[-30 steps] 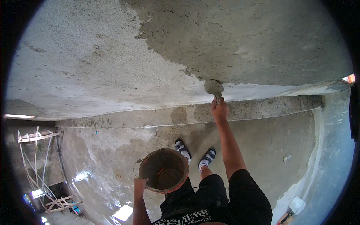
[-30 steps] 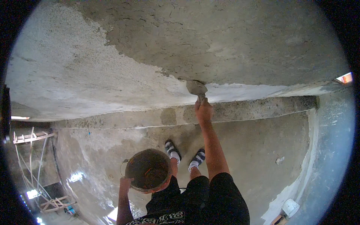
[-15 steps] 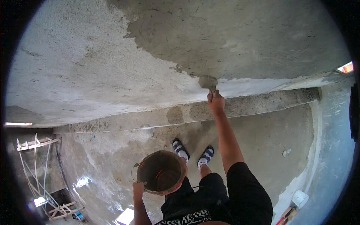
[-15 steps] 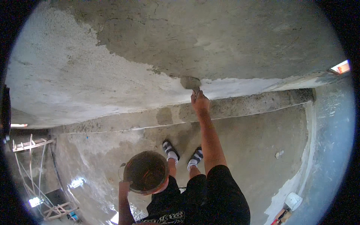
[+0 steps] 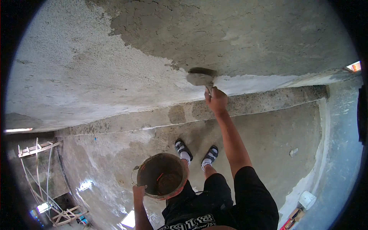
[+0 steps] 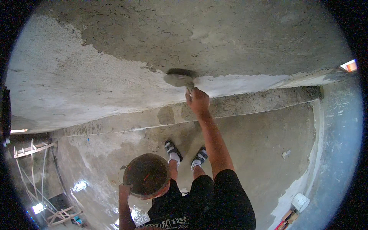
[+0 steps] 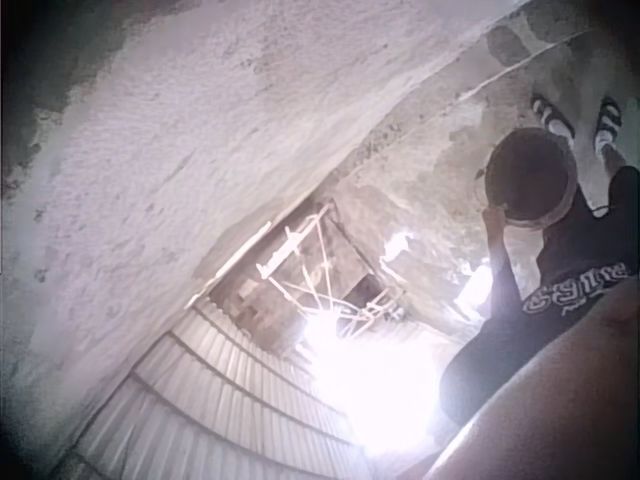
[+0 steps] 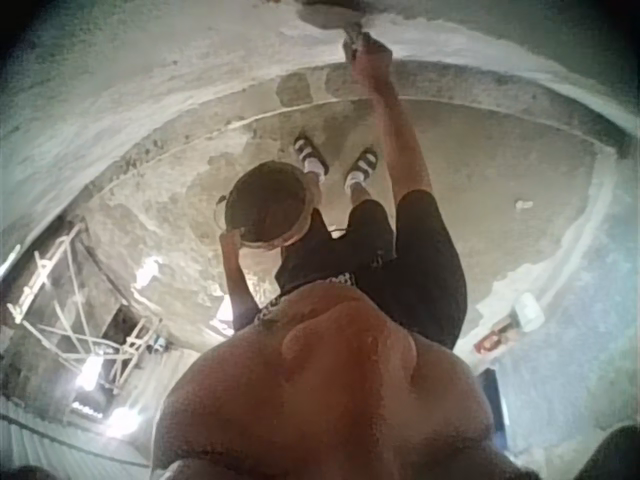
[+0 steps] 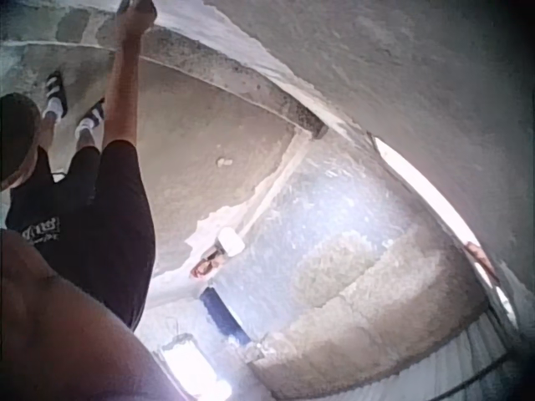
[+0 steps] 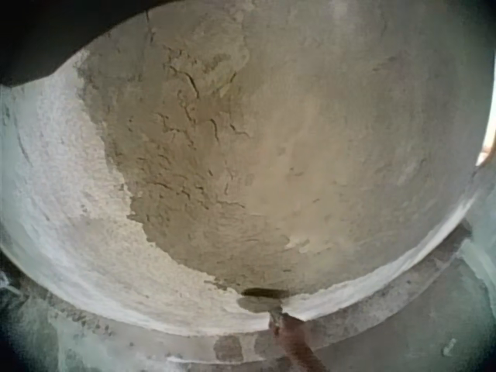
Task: The person applies a plaster mixture to an unfinished interior wall using a hand trowel.
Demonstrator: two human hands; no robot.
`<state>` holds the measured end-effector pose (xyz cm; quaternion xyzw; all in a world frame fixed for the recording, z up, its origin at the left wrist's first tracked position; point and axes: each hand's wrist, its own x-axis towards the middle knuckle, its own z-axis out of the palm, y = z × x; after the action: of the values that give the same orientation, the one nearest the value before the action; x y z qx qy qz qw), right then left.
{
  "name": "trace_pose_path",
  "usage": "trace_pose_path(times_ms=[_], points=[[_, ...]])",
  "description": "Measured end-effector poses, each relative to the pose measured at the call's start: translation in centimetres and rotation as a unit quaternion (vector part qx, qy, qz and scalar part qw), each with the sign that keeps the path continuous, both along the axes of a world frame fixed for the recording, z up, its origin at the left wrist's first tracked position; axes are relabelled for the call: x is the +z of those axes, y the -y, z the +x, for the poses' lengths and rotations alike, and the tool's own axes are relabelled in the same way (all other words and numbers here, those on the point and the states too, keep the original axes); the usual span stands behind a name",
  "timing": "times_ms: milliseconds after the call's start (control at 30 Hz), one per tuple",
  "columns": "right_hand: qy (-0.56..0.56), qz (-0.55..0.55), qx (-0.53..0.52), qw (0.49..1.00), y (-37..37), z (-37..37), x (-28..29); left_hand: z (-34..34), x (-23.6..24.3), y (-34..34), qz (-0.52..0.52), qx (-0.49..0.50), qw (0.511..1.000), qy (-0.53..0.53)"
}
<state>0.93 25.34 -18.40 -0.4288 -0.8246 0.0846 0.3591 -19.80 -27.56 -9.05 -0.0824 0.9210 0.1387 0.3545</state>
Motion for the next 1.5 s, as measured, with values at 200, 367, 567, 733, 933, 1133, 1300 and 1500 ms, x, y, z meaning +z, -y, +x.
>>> trace_pose_path(times_ms=[200, 367, 567, 733, 933, 1133, 1300, 1500], points=[[0.092, -0.136, -0.098, 0.982, 1.8, -3.3, 1.7, 0.4, 1.0, -1.4, 0.028, 0.013, 0.999, 0.027], [0.022, -0.119, -0.135, 0.983, 3.6, -3.0, 0.4, 0.3, 1.1, -0.7, 0.035, -0.025, 0.999, 0.005], [-0.036, -0.142, -0.157, 0.977, 5.8, -2.4, 0.4, 0.3, 0.0, 1.3, 0.064, -0.020, 0.998, 0.001], [-0.057, -0.083, -0.136, 0.986, 2.9, -4.3, 0.5, 0.2, 0.2, 1.3, 0.062, 0.025, 0.998, 0.015], [-0.057, -0.127, -0.138, 0.981, 2.8, -4.1, -3.2, -0.1, 0.9, 1.1, 0.036, 0.010, 0.999, 0.000], [0.007, -0.201, -0.165, 0.966, 7.0, -0.7, -4.2, -0.8, -1.0, 3.0, 0.080, 0.020, 0.997, 0.009], [-0.081, -0.111, -0.123, 0.983, 4.1, -1.8, 0.4, -0.7, -0.9, 2.2, 0.077, -0.045, 0.996, -0.007], [-0.005, -0.110, -0.153, 0.982, 2.7, -2.3, 2.3, -1.3, -1.9, 1.5, 0.013, -0.077, 0.997, 0.012]])
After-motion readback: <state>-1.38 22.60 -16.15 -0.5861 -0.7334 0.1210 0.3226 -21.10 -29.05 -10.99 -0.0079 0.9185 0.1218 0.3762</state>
